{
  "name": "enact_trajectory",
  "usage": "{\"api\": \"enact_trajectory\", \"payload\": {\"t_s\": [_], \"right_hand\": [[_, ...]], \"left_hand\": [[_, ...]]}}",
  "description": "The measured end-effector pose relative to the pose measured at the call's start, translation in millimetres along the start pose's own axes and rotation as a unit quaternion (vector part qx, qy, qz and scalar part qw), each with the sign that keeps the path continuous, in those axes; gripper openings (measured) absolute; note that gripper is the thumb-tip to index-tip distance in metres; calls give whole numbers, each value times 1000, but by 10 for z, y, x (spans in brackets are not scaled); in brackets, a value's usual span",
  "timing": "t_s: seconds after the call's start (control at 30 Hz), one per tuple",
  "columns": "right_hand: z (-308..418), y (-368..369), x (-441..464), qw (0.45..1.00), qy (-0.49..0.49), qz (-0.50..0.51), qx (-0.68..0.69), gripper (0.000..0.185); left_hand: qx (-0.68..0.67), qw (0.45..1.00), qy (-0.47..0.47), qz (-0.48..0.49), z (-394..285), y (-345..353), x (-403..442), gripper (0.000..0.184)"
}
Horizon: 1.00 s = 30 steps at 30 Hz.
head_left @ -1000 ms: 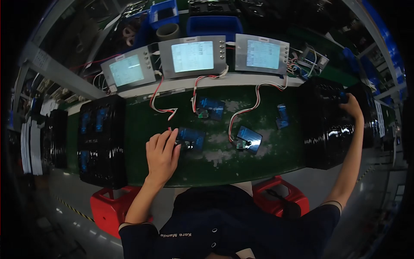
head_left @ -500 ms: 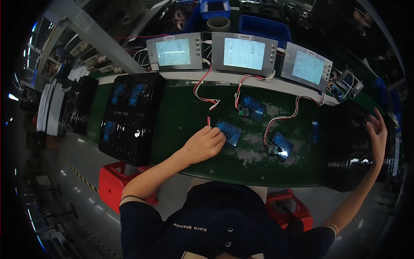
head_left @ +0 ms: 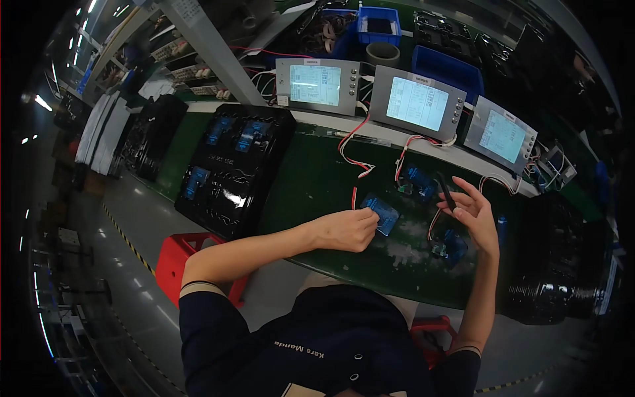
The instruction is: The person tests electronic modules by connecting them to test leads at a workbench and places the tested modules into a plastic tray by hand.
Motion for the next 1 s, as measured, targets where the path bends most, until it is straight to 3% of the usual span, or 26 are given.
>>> {"api": "enact_trajectory", "payload": {"t_s": [0.17,0.27,0.33,0.37,0.47,0.53,0.6,0.63,0.67,0.73,0.77,0.8,0.83,0.9,0.97,1.0], "right_hand": [[-83,-55,5,999,3,-13,29,69],[-94,-101,-15,999,-5,-34,18,69],[-105,-107,-22,999,-3,-43,18,70],[-109,-97,-25,999,-2,-41,17,70],[-93,-82,-33,999,-19,-33,14,71],[-100,-94,-59,999,-29,-32,16,73],[-88,-102,-85,999,-29,-32,18,73],[-79,-104,-96,999,-28,-38,19,73],[-72,-109,-101,999,-25,-41,14,74],[-52,-105,-104,999,-23,-33,26,75],[-47,-102,-112,998,-22,-35,37,76],[-46,-98,-122,998,-22,-43,40,79],[-41,-96,-129,998,-18,-37,42,79],[-27,-101,-148,998,-16,-34,48,81],[-14,-87,-150,998,-12,-28,48,82],[-12,-74,-145,998,-12,-25,48,82]], "left_hand": [[-11,1000,3,-14,20,12,-15,10],[3,1000,-13,-19,118,-74,88,21],[-150,967,-198,60,258,-139,263,51],[-142,957,-211,142,310,-54,320,70],[-169,947,-189,196,471,71,465,68],[-168,954,-183,165,516,173,487,60],[-307,925,-163,150,542,218,477,54],[-370,897,-205,126,543,214,432,38],[-367,896,-212,128,577,152,400,38],[-512,789,-322,111,687,14,296,24],[-586,718,-374,-4,722,-119,163,16],[-531,757,-376,-52,776,-354,29,15],[-527,745,-394,-108,815,-569,-159,15],[-520,605,-599,-69,849,-1114,-625,17],[-404,554,-713,-147,828,-1346,-1249,21],[-347,517,-772,-127,837,-1506,-1434,20]]}}
Point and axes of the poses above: each hand's wrist, its own x-axis towards the middle knuckle, its own y-axis out of the palm, z = x × y, the point moved 1 cm from there along x, towards the middle knuckle, and after that the axes turned 6 degrees about -z, right-handed, at the moved point
